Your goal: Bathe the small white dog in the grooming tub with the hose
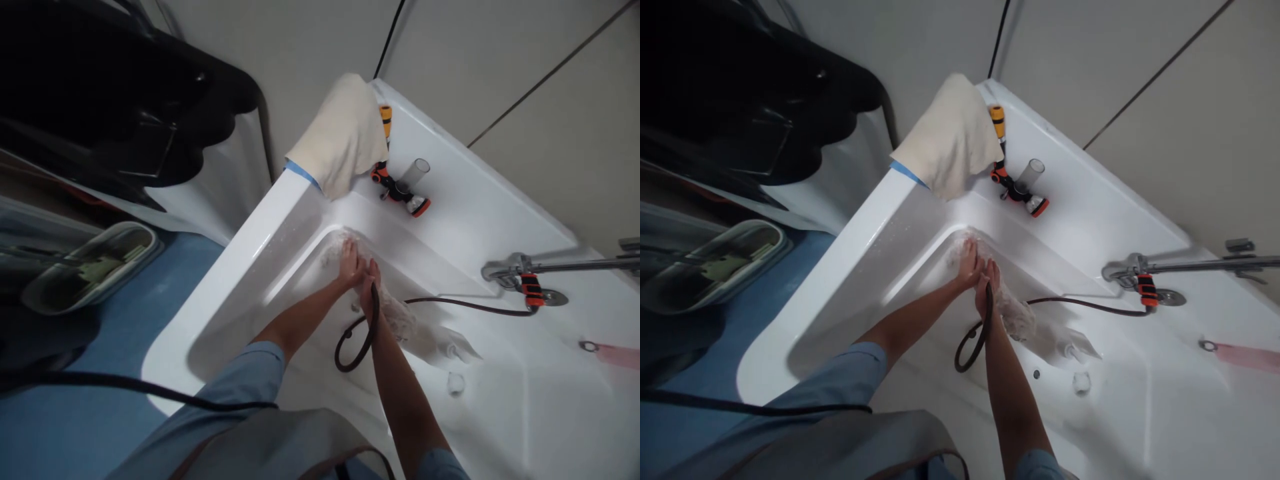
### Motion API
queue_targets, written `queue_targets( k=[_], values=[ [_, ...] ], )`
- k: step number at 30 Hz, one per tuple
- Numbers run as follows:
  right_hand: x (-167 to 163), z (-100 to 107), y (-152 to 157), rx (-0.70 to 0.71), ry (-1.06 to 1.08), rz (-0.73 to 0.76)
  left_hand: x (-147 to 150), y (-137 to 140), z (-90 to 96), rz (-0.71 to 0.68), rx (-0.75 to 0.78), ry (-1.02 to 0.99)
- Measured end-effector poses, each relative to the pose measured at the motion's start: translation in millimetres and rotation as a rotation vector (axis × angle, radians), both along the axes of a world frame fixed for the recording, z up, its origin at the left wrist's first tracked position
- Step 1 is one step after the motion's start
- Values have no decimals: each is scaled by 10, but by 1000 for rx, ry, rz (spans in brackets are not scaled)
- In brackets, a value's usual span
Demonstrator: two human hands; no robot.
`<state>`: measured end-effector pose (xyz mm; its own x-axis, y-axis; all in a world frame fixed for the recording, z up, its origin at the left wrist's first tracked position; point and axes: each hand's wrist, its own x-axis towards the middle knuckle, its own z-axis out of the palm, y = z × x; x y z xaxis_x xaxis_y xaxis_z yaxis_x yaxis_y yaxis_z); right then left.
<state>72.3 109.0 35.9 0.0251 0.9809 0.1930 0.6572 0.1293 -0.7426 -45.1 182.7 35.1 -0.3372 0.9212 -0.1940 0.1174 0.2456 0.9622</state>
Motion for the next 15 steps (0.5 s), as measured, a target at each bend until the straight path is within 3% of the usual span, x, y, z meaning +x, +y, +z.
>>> queue_targets(
  k=[4, 8, 12, 13, 15],
  values=[
    [-76, -32, 29, 61, 72, -20, -167, 149, -26, 86, -201, -78],
    [-115, -39, 114, 30, 105, -22, -344, 256, -85, -37, -104, -31],
    [-117, -62, 148, 67, 69, 40, -626, 403, -154, -17, -450, -236],
    [-113, -62, 142, 90, 55, 68, -683, 434, -163, -14, -475, -291],
    [-105, -45, 128, 124, 20, 130, -742, 469, -165, -24, -387, -361]
  ],
)
